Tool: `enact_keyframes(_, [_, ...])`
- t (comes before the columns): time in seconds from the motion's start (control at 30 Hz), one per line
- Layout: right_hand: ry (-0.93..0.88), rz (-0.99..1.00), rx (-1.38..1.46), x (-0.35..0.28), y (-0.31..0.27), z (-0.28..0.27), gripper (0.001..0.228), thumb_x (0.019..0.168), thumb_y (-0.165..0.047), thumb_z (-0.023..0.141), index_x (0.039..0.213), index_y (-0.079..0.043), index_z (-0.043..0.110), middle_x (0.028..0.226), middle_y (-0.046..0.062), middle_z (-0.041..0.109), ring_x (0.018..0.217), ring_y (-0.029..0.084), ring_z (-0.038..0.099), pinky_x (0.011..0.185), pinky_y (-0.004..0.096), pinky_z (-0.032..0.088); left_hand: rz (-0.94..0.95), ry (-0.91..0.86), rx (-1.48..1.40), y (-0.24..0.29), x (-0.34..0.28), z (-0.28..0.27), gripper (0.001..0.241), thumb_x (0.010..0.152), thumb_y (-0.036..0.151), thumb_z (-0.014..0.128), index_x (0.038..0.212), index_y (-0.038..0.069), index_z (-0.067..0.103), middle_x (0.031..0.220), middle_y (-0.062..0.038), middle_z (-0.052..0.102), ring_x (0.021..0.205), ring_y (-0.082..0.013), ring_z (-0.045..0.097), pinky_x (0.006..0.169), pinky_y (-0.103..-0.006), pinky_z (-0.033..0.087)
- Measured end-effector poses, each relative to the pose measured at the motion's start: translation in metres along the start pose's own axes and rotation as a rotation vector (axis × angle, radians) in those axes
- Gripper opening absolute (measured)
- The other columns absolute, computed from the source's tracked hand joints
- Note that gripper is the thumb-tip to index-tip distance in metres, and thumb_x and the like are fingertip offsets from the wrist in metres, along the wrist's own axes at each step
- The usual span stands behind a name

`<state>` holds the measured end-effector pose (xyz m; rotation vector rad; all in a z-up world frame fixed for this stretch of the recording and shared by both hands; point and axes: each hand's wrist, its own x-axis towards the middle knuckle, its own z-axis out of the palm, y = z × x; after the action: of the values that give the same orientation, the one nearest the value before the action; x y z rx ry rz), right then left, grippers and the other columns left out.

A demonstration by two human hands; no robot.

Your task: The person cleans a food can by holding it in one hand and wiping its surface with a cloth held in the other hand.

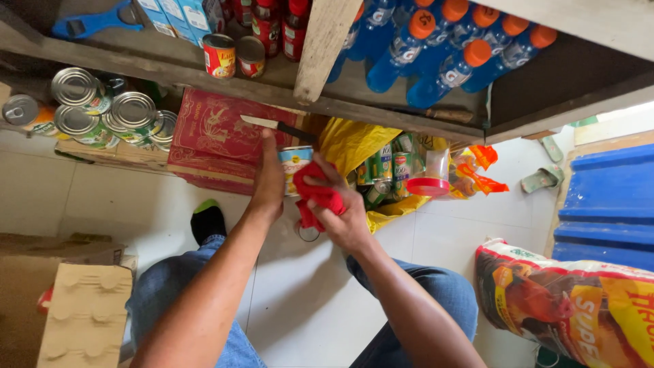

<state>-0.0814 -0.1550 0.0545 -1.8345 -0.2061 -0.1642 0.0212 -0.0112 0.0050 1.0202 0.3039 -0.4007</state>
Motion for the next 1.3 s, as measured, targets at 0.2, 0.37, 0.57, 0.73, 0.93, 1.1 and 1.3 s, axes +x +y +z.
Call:
enact_keyframes(0.2, [0.202, 0.110, 0.121, 0.004, 0.019, -0.018, 0.039, 0.091, -0.009, 0.063, 0.127, 0.004, 0.068, 0.162, 0.024, 0.048, 0.148, 0.034, 0.049, 0.123, 0.043, 0.038, -0.103, -0.079, 0.209, -0.009, -0.017, 0.021, 0.095, 0.091, 0.079, 0.023, 0.158, 0.012, 0.027, 0.146, -0.004, 0.049, 0.127, -0.0154, 0.056, 0.104, -0.0345, 0.047])
enact_keyframes(0.37, [0.089, 0.026, 0.045, 0.000, 0.003, -0.007, 0.037, 0.092, -0.010, 0.066, 0.125, 0.005, 0.068, 0.161, 0.024, 0.046, 0.150, 0.035, 0.046, 0.124, 0.044, 0.035, -0.050, -0.031, 0.128, -0.019, 0.007, 0.004, 0.104, 0.096, 0.080, 0.019, 0.152, -0.005, 0.044, 0.147, -0.021, 0.052, 0.125, -0.0270, 0.054, 0.105, -0.0370, 0.042])
enact_keyframes(0.57, [0.112, 0.009, 0.057, 0.002, 0.017, -0.012, 0.031, 0.092, -0.006, 0.065, 0.120, 0.005, 0.070, 0.161, 0.023, 0.046, 0.148, 0.032, 0.046, 0.122, 0.042, 0.036, 0.105, 0.024, 0.464, -0.011, -0.010, 0.014, 0.083, 0.095, 0.073, 0.039, 0.132, 0.000, 0.052, 0.122, -0.013, 0.064, 0.109, -0.0207, 0.065, 0.093, -0.0357, 0.051])
enact_keyframes(0.73, [0.276, 0.143, 0.195, 0.002, 0.035, -0.018, 0.030, 0.093, -0.002, 0.061, 0.121, 0.004, 0.071, 0.153, 0.019, 0.057, 0.140, 0.025, 0.055, 0.116, 0.035, 0.043, 0.058, -0.156, 0.496, -0.008, -0.029, 0.032, 0.058, 0.093, 0.055, 0.067, 0.109, -0.001, 0.066, 0.096, -0.012, 0.072, 0.082, -0.0167, 0.065, 0.068, -0.0329, 0.055])
enact_keyframes(0.93, [0.275, 0.391, 0.270, -0.005, 0.031, -0.001, 0.042, 0.095, -0.010, 0.071, 0.134, 0.001, 0.061, 0.127, 0.017, 0.066, 0.112, 0.023, 0.061, 0.100, 0.034, 0.050, 0.053, -0.136, 0.277, -0.003, -0.017, 0.026, 0.045, 0.087, 0.036, 0.083, 0.100, -0.006, 0.073, 0.083, -0.009, 0.072, 0.068, -0.0163, 0.064, 0.059, -0.0343, 0.051])
enact_keyframes(1.1, [0.136, 0.215, 0.114, 0.000, 0.004, 0.005, 0.036, 0.093, -0.009, 0.071, 0.126, 0.004, 0.065, 0.138, 0.013, 0.063, 0.128, 0.021, 0.058, 0.109, 0.034, 0.044, 0.034, 0.118, 0.035, -0.003, -0.007, 0.010, 0.040, 0.083, 0.035, 0.080, 0.107, 0.006, 0.065, 0.090, -0.004, 0.072, 0.075, -0.0145, 0.070, 0.064, -0.0325, 0.058])
enact_keyframes(1.3, [0.282, 0.207, 0.121, 0.010, 0.022, -0.010, 0.029, 0.096, -0.010, 0.068, 0.121, 0.004, 0.069, 0.131, 0.013, 0.071, 0.123, 0.020, 0.063, 0.109, 0.033, 0.046, -0.198, -0.067, 0.150, -0.009, -0.026, 0.026, 0.035, 0.089, 0.039, 0.063, 0.108, 0.011, 0.071, 0.090, -0.001, 0.074, 0.076, -0.0139, 0.069, 0.064, -0.0311, 0.054])
